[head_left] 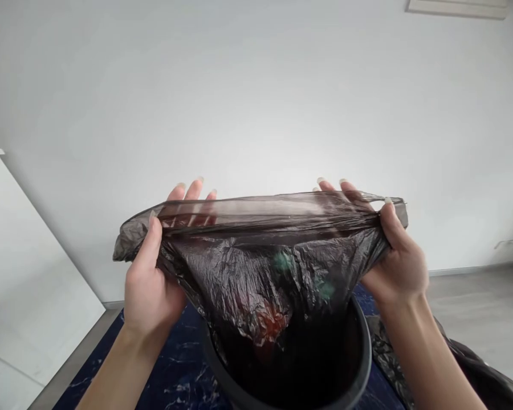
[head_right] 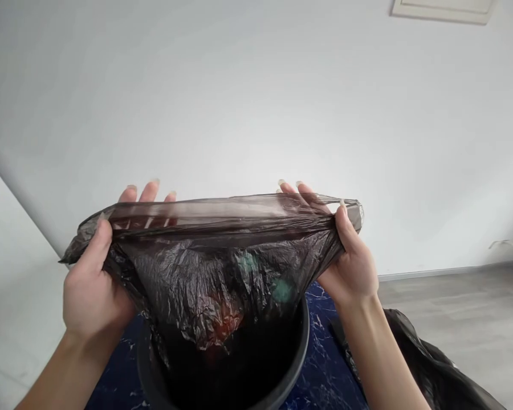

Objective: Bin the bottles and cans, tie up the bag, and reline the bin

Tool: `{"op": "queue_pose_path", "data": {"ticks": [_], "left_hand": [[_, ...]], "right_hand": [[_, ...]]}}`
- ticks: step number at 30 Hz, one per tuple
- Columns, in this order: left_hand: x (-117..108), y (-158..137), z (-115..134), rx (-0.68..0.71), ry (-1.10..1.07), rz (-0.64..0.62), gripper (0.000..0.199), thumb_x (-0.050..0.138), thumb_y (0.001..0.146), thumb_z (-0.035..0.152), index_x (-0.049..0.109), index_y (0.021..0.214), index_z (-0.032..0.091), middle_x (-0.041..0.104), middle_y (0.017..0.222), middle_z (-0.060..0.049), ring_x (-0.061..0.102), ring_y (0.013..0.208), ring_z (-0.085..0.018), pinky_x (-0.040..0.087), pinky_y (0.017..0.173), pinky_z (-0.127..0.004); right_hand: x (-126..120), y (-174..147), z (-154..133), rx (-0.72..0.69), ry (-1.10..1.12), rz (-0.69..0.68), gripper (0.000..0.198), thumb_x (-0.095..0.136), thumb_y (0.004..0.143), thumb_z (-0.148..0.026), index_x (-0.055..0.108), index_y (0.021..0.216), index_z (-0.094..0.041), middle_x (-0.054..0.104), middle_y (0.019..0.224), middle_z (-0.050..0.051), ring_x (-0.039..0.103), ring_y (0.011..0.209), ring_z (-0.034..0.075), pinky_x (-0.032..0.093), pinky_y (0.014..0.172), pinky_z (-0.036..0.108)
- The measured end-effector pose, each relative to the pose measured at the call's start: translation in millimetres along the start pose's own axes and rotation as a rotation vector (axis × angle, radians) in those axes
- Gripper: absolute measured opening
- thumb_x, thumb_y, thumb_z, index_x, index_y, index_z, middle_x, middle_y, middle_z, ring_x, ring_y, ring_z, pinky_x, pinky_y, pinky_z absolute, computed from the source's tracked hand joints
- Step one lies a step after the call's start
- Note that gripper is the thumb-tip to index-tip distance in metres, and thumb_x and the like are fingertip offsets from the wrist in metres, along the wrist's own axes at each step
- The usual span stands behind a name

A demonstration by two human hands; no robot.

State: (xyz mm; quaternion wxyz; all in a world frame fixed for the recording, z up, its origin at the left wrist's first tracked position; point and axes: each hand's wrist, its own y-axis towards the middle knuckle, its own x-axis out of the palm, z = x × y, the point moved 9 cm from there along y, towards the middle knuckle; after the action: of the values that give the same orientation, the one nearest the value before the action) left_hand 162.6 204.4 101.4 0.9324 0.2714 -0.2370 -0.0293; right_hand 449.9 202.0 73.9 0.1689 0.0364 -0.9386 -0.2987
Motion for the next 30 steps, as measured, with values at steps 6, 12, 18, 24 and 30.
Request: {"op": "queue_pose_path", "data": {"ticks": [6, 12, 18, 24, 30], "left_hand": [[-5.2, -1.6, -4.0, -0.108, -0.319, 0.072, 0.028, 0.052, 0.108, 0.015, 0.059, 0.083, 0.024, 0.052, 0.062, 0.006, 0.058, 0.055, -0.009, 0.066, 0.088, -0.030], [24.5, -14.6, -1.9, -0.112, -0.199, -0.331, 0.039, 0.053, 0.112, 0.036, 0.053, 0.076, 0.020, 0.019, 0.058, 0.009, 0.013, 0.045, -0.008, 0.033, 0.045, -0.021], [33.2, -33.6, -1.3, 0.027, 0.431, -0.534, 0.039, 0.043, 0.115, 0.046, 0.064, 0.091, 0.023, 0.046, 0.063, 0.004, 0.038, 0.051, -0.010, 0.030, 0.052, -0.028], [37.9, -37.1, -0.9, 0.029, 0.505, -0.537, 0.040, 0.040, 0.116, 0.046, 0.062, 0.090, 0.024, 0.047, 0.063, 0.004, 0.040, 0.050, -0.010, 0.030, 0.050, -0.029], [36.0, -34.3, 0.4, 0.018, 0.442, -0.517, 0.040, 0.038, 0.117, 0.043, 0.061, 0.091, 0.023, 0.044, 0.059, 0.005, 0.038, 0.049, -0.011, 0.031, 0.052, -0.030]], "right_hand": [[-2.0, -4.2, -8.9, -0.051, 0.040, 0.076, 0.032, 0.042, 0.110, -0.059, 0.066, 0.099, -0.041, 0.046, 0.055, -0.003, 0.071, 0.079, 0.026, 0.063, 0.089, 0.052], [21.5, -9.9, -21.3, -0.026, 0.153, 0.010, 0.041, 0.057, 0.106, -0.060, 0.062, 0.080, -0.029, 0.015, 0.056, -0.009, 0.006, 0.044, 0.012, 0.016, 0.034, 0.026], [39.4, -18.1, -35.5, -0.107, -0.017, 0.066, 0.049, 0.049, 0.109, -0.061, 0.064, 0.079, -0.026, 0.028, 0.058, -0.005, 0.025, 0.047, 0.011, 0.023, 0.042, 0.027], [15.5, -3.7, -11.5, -0.129, -0.145, -0.241, 0.065, 0.058, 0.091, -0.085, 0.076, 0.118, -0.029, 0.074, 0.111, 0.009, 0.068, 0.112, 0.029, 0.054, 0.107, 0.050], [-3.0, -23.3, 49.4, 0.190, -0.099, -0.791, 0.132, 0.090, 0.064, -0.077, 0.028, 0.171, -0.032, 0.027, 0.178, 0.013, 0.031, 0.162, 0.037, 0.031, 0.127, 0.058]]}}
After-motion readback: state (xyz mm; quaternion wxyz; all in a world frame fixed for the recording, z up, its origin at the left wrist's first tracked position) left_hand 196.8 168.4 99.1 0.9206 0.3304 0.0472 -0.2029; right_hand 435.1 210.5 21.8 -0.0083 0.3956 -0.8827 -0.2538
